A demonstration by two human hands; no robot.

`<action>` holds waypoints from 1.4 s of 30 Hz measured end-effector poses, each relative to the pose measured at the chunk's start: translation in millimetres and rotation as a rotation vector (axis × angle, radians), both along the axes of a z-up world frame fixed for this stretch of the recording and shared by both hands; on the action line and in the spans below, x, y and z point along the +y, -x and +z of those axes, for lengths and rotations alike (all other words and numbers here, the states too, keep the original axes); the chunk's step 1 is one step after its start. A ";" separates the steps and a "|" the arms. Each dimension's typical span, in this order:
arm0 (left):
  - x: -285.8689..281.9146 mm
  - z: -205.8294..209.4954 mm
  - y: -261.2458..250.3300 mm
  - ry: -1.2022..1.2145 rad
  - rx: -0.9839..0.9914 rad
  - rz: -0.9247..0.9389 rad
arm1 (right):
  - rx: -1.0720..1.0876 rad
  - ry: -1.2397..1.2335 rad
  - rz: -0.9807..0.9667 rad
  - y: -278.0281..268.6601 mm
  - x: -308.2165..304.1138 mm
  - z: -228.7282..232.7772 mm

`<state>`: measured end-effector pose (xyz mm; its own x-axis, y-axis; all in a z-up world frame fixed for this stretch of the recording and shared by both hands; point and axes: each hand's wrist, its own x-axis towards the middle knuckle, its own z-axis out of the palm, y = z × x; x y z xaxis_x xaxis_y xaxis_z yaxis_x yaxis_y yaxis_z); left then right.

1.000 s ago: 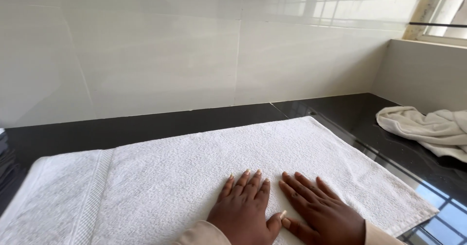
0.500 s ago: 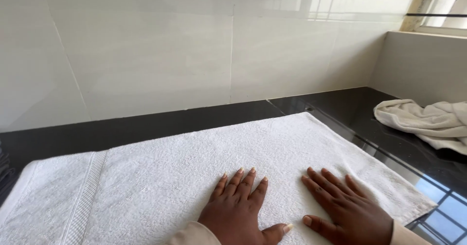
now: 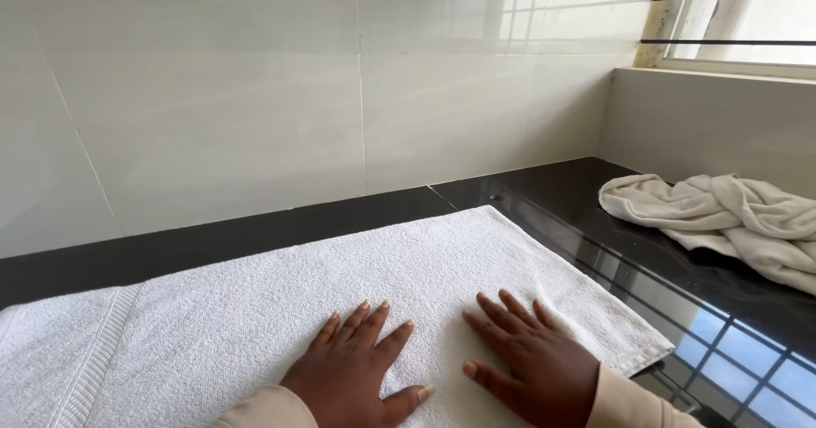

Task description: The person unfolds a white towel on a black countertop, smooths it out, and folds it in half. The person then smooths the folded towel and places it on a stack of other folded towels.

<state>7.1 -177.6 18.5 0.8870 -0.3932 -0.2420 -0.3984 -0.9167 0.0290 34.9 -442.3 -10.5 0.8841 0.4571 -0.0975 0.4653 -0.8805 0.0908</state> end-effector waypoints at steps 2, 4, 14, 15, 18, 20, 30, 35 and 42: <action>-10.1 14.4 3.7 0.032 0.007 -0.038 | -0.038 -0.031 0.005 -1.2 -5.6 7.3; -31.2 6.2 -4.2 0.093 -0.024 -0.107 | -0.008 -0.107 -0.013 -9.9 -14.9 2.5; -96.0 -65.0 -36.9 0.440 -0.202 -0.371 | -0.078 0.087 0.044 -39.4 -57.5 -29.8; -96.3 -64.7 -36.9 0.443 -0.204 -0.371 | -0.079 0.090 0.044 -44.9 -67.5 -34.6; -94.9 -64.9 -38.4 0.397 -0.163 -0.362 | -0.650 0.112 0.512 -55.0 -83.1 -35.4; -95.2 -67.9 -42.9 0.383 -0.155 -0.382 | -0.026 0.039 -0.186 -51.8 -78.3 -20.2; -95.5 -68.9 -49.1 0.395 -0.135 -0.443 | 0.013 -0.068 -0.380 -78.0 -134.0 -38.3; -101.2 -82.9 -63.0 0.397 -0.188 -0.459 | 0.028 -0.015 -0.474 -101.5 -160.3 -54.9; -104.1 -99.9 -98.6 0.517 -0.381 -0.591 | 0.227 0.523 -0.655 -60.5 -67.0 32.6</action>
